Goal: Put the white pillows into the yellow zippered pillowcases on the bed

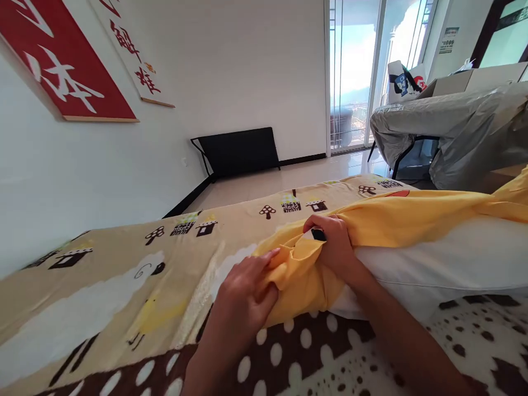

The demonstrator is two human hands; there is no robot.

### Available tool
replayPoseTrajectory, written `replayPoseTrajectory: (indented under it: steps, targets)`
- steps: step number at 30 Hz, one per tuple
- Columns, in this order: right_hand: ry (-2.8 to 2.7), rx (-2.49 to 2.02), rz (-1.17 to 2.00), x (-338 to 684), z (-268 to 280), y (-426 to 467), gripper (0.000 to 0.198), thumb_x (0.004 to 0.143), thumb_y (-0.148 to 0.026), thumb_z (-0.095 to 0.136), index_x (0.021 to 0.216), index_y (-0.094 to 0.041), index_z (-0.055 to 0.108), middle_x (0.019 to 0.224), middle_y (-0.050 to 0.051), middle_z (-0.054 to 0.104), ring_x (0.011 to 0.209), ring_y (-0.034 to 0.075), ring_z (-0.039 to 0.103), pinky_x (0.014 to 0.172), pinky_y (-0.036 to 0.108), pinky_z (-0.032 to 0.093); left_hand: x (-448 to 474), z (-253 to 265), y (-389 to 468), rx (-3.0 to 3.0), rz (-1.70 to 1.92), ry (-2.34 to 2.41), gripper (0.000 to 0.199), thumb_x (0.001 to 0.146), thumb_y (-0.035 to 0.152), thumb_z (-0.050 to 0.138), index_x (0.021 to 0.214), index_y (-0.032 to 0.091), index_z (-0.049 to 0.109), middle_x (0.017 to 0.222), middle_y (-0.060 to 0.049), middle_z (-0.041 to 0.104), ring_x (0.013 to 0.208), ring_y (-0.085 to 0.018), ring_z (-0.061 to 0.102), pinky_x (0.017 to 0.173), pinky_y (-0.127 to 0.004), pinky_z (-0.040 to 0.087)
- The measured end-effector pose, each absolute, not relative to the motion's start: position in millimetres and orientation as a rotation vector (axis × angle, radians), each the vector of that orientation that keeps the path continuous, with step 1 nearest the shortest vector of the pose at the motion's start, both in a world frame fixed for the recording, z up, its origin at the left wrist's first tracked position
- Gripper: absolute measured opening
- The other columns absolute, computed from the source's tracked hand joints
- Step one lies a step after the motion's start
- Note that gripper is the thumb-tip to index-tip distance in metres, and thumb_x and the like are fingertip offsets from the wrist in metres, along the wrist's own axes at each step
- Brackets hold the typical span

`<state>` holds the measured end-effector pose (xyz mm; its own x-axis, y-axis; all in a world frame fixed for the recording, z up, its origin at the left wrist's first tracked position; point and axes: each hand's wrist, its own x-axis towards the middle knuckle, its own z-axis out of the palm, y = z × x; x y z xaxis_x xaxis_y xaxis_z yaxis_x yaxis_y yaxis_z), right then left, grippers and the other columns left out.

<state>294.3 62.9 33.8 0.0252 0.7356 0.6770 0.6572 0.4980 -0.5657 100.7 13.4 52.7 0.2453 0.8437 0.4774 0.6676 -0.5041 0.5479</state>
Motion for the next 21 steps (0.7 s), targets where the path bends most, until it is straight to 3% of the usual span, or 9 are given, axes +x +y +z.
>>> replayPoseTrajectory:
  steps: [4, 7, 11, 14, 17, 21]
  targets:
    - [-1.607, -1.207, 0.082, 295, 40, 65, 0.011, 0.064, -0.018, 0.047, 0.067, -0.021, 0.057, 0.064, -0.002, 0.064, 0.063, 0.015, 0.054, 0.066, 0.026, 0.032, 104, 60, 1, 1.89, 1.54, 1.563, 0.013, 0.071, 0.026, 0.055, 0.081, 0.022, 0.06, 0.082, -0.001, 0.062, 0.079, -0.017, 0.056, 0.075, -0.028, 0.045]
    - [-1.608, -1.178, 0.07, 294, 40, 63, 0.013, 0.064, -0.016, 0.046, 0.068, -0.021, 0.058, 0.064, -0.002, 0.063, 0.064, 0.015, 0.054, 0.067, 0.026, 0.031, 95, 72, -8, 1.614, 1.468, 1.208, 0.01, 0.066, 0.023, 0.053, 0.074, 0.021, 0.057, 0.065, 0.001, 0.054, 0.064, -0.015, 0.053, 0.058, -0.025, 0.042]
    - [-1.584, -1.146, 0.083, 295, 38, 64, 0.012, 0.064, -0.017, 0.045, 0.065, -0.02, 0.056, 0.058, -0.003, 0.059, 0.058, 0.013, 0.051, 0.066, 0.026, 0.031, 85, 79, -10, 1.515, 1.189, 1.167, 0.018, 0.079, 0.032, 0.045, 0.069, 0.021, 0.056, 0.043, 0.005, 0.039, 0.037, -0.011, 0.042, 0.044, -0.025, 0.034]
    - [-1.588, -1.128, 0.08, 296, 37, 65, 0.012, 0.064, -0.018, 0.045, 0.064, -0.02, 0.056, 0.055, -0.003, 0.056, 0.056, 0.013, 0.049, 0.067, 0.025, 0.03, 79, 76, 1, 1.797, 1.152, 1.532, 0.019, 0.077, 0.04, 0.057, 0.08, 0.021, 0.061, 0.06, 0.002, 0.055, 0.055, -0.013, 0.053, 0.056, -0.024, 0.042]
    - [-1.601, -1.142, 0.08, 296, 36, 66, 0.012, 0.064, -0.018, 0.045, 0.065, -0.02, 0.056, 0.056, -0.003, 0.055, 0.057, 0.013, 0.049, 0.067, 0.025, 0.03, 72, 73, 9, 2.157, 0.814, 1.446, 0.029, 0.078, 0.044, 0.055, 0.096, 0.023, 0.065, 0.088, -0.003, 0.065, 0.079, -0.018, 0.058, 0.069, -0.024, 0.047]
    - [-1.611, -1.133, 0.086, 296, 35, 67, 0.009, 0.064, -0.019, 0.047, 0.065, -0.02, 0.055, 0.056, -0.004, 0.055, 0.058, 0.013, 0.049, 0.067, 0.025, 0.03, 63, 75, 2, 2.305, 0.613, 1.219, 0.022, 0.078, 0.038, 0.058, 0.094, 0.027, 0.069, 0.091, -0.003, 0.069, 0.085, -0.021, 0.061, 0.075, -0.026, 0.049]
